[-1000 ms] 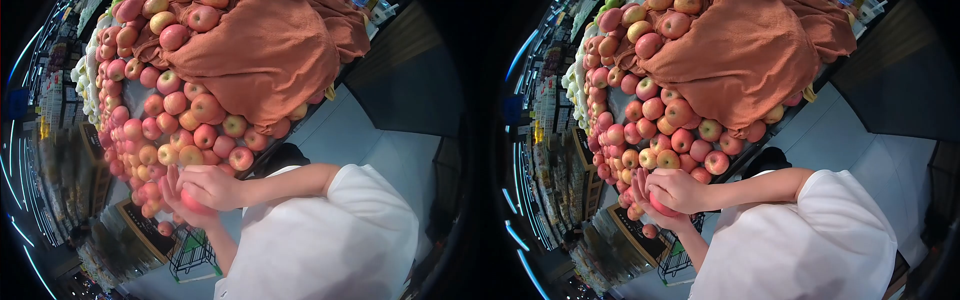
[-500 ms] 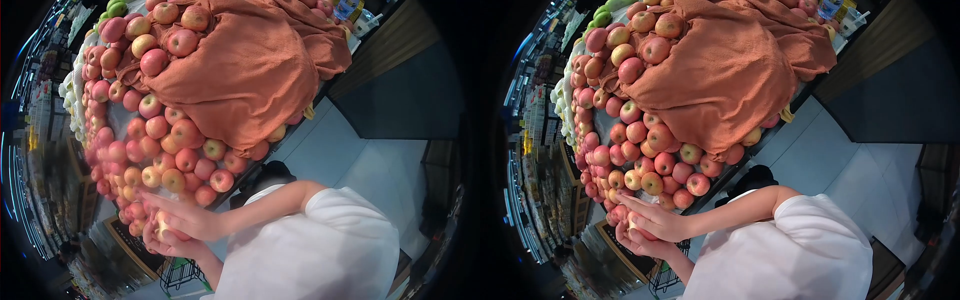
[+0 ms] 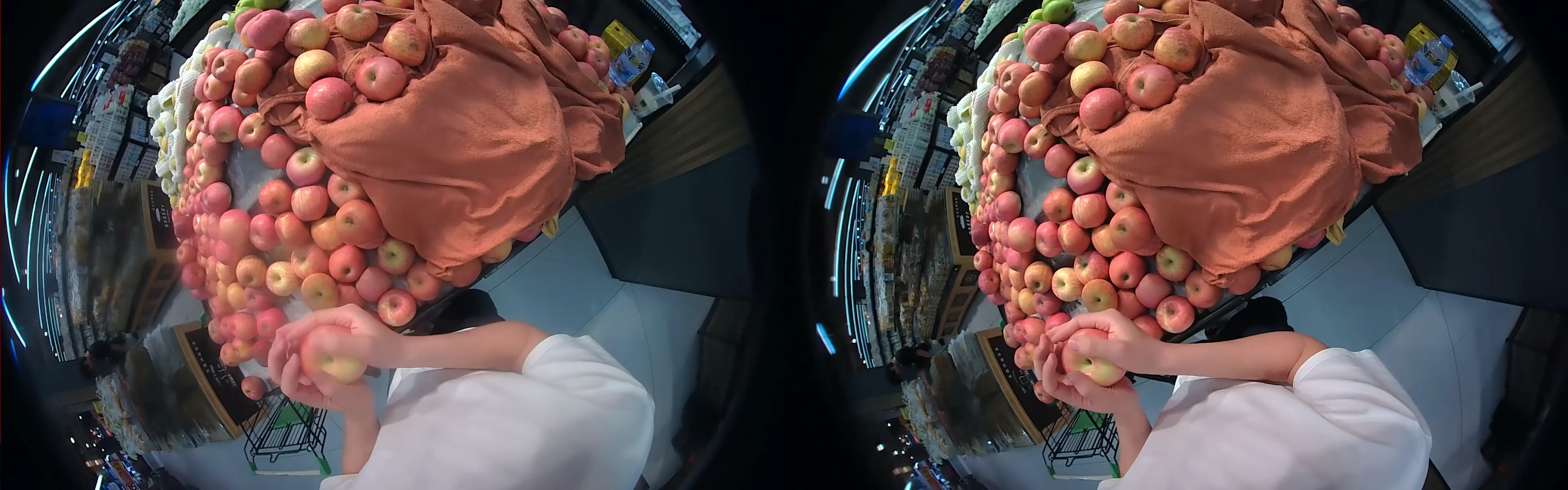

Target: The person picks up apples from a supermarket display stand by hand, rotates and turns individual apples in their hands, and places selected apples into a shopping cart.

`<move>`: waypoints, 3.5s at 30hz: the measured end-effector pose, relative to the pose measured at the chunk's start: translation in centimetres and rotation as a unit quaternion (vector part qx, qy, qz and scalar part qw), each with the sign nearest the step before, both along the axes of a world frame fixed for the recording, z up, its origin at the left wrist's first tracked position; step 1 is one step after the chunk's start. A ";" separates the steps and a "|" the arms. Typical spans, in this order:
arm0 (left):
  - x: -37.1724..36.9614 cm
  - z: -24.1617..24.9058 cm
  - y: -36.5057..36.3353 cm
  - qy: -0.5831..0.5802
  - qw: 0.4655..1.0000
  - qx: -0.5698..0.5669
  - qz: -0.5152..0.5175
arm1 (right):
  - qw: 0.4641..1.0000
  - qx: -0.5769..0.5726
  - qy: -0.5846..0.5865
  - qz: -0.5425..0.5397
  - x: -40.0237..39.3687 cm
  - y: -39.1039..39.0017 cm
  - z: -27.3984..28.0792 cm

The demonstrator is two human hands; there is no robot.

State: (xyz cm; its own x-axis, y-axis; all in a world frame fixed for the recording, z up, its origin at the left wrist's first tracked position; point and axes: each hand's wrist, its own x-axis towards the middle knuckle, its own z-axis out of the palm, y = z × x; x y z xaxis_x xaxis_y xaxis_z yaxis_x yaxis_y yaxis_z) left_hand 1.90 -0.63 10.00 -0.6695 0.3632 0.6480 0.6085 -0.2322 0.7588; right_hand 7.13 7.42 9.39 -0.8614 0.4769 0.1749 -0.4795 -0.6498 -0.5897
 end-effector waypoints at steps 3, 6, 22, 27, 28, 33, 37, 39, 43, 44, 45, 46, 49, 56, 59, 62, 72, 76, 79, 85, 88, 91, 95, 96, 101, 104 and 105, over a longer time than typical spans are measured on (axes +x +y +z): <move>-0.1 2.5 1.4 -0.158 0.984 -0.028 -0.073 | 0.969 0.161 -0.054 -0.177 -0.4 -0.6 0.0; -0.3 5.3 1.8 -0.536 0.838 -0.054 -0.086 | 0.881 0.338 -0.053 -0.327 -0.5 0.7 0.7; -2.5 1.3 -1.8 0.355 0.921 -0.146 -0.060 | 0.990 -0.046 -0.017 0.131 0.6 2.4 -0.8; -3.2 0.7 -0.4 0.251 0.953 -0.119 -0.118 | 0.991 0.050 -0.103 0.069 0.6 3.3 -0.3; -3.3 0.3 -0.1 0.210 0.964 -0.110 -0.122 | 0.988 0.105 -0.111 0.001 0.5 2.7 -0.8; -3.2 -1.7 0.0 -0.143 0.975 -0.051 -0.162 | 0.948 0.153 -0.179 -0.212 0.0 -1.6 -1.5; -1.3 0.0 -0.5 -0.386 0.913 -0.060 -0.114 | 0.820 0.429 -0.150 -0.349 0.2 -1.2 -0.7; -3.2 -5.0 -2.8 -0.283 0.932 -0.122 -0.189 | 0.792 0.503 -0.109 -0.328 0.7 -0.5 -0.5; -4.3 -8.9 -3.4 -0.027 0.944 -0.259 -0.205 | 0.725 0.630 -0.086 -0.264 1.6 0.2 1.2; -4.8 -9.7 -3.3 0.043 0.936 -0.281 -0.206 | 0.729 0.632 -0.072 -0.255 1.8 0.2 1.2; -5.0 -9.7 -3.2 0.090 0.928 -0.297 -0.207 | 0.729 0.635 -0.061 -0.248 1.9 0.4 1.1; -5.2 -9.5 -3.2 0.090 0.923 -0.310 -0.211 | 0.730 0.637 -0.052 -0.243 2.1 0.7 1.0; -2.2 1.0 -1.4 -0.317 0.861 -0.333 -0.219 | 0.791 0.537 -0.035 -0.291 1.9 0.8 -2.0; 0.2 -0.8 -2.4 -0.012 0.935 -0.289 -0.205 | 0.944 0.153 -0.141 -0.255 3.0 -0.2 -2.3; 1.4 -2.0 -1.9 0.080 0.953 -0.254 -0.147 | 0.977 -0.046 -0.138 -0.156 2.6 1.2 -1.8; -2.1 -5.0 -1.8 0.093 0.967 -0.191 -0.138 | 0.974 -0.170 -0.148 -0.031 2.9 0.4 -2.5; -15.6 -8.2 -5.4 0.107 0.940 -0.318 0.062 | 0.748 0.403 -0.380 -0.366 11.7 2.1 -5.3; -18.0 -10.8 -5.6 0.106 0.929 -0.351 0.045 | 0.448 0.594 -0.483 -0.461 17.7 3.6 -6.2; -18.3 -12.2 -5.3 0.065 0.938 -0.341 0.000 | 0.385 0.609 -0.531 -0.446 19.0 4.3 -6.4; -19.0 -14.8 -5.2 0.066 0.941 -0.329 -0.031 | 0.411 0.571 -0.562 -0.435 19.7 5.4 -6.6; -19.0 -15.3 -5.3 0.058 0.945 -0.323 -0.017 | 0.517 0.489 -0.530 -0.461 19.8 6.5 -5.1; -18.9 -15.3 -5.3 0.063 0.947 -0.313 -0.019 | 0.577 0.467 -0.474 -0.473 19.9 9.0 -3.1; -18.5 -14.8 -5.5 0.060 0.945 -0.321 -0.007 | 0.546 0.505 -0.456 -0.489 19.6 12.0 0.7; -18.3 -14.9 -5.5 0.054 0.945 -0.323 -0.002 | 0.528 0.516 -0.464 -0.489 19.3 12.1 2.0; -16.6 -15.4 -6.2 0.147 0.955 -0.249 0.069 | 0.547 0.505 -0.470 -0.474 19.3 13.9 3.2; -11.4 -10.8 -6.3 0.180 0.962 -0.198 0.048 | 0.569 0.492 -0.473 -0.460 19.3 13.7 3.5; -9.1 -9.4 -5.8 0.174 0.968 -0.178 0.020 | 0.572 0.492 -0.475 -0.453 19.6 13.6 3.2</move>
State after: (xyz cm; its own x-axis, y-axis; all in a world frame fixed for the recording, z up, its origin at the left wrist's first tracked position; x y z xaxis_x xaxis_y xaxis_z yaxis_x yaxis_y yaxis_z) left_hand -7.17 -6.48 0.56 -0.4510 0.5834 0.6755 0.8450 0.0355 0.5336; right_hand 26.71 21.05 12.54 -0.2669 0.8764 0.4008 0.4841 0.4816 -0.7306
